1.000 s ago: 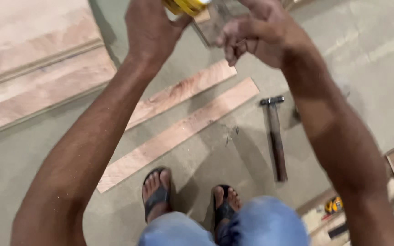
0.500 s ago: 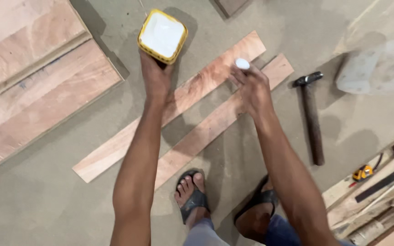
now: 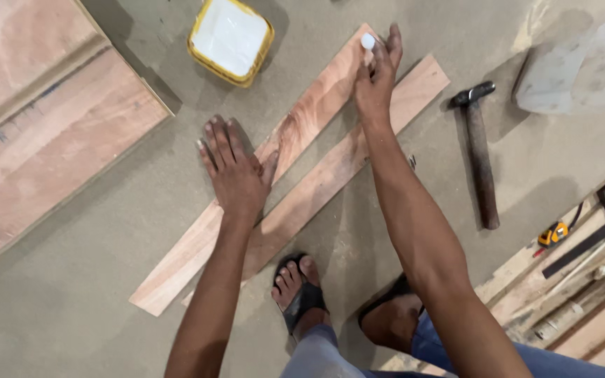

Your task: The person hammers nails into wooden planks, applies glue to the edges, and joins the planks together. They continue hammering nails to secure the joined pieces.

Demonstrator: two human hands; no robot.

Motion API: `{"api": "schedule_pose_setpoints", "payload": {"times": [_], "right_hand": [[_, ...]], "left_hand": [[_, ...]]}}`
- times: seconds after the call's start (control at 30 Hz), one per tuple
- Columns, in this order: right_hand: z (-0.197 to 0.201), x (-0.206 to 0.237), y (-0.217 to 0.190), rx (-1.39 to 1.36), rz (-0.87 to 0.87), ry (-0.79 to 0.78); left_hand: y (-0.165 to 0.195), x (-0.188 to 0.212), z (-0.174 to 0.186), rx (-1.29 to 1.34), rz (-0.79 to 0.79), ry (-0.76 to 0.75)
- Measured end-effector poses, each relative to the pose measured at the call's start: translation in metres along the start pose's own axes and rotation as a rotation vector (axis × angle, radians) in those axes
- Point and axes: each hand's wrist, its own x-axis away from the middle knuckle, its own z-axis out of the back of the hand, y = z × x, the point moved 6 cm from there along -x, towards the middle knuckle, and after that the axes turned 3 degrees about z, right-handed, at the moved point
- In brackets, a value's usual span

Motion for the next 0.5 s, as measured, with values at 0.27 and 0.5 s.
{"api": "schedule_pose_setpoints", "payload": {"times": [0.27,0.5], "right_hand": [[-0.004,-0.012,0.001,-0.090,-0.079,-0.002],[-0.014,0.010,-0.016,0.168,0.039,-0.030]], "left_hand": [[0.001,-0.001,0.004,-0.025,-0.012,0.001],[0.001,-0.001,0.009,-0.015,-0.009,0.012]]}}
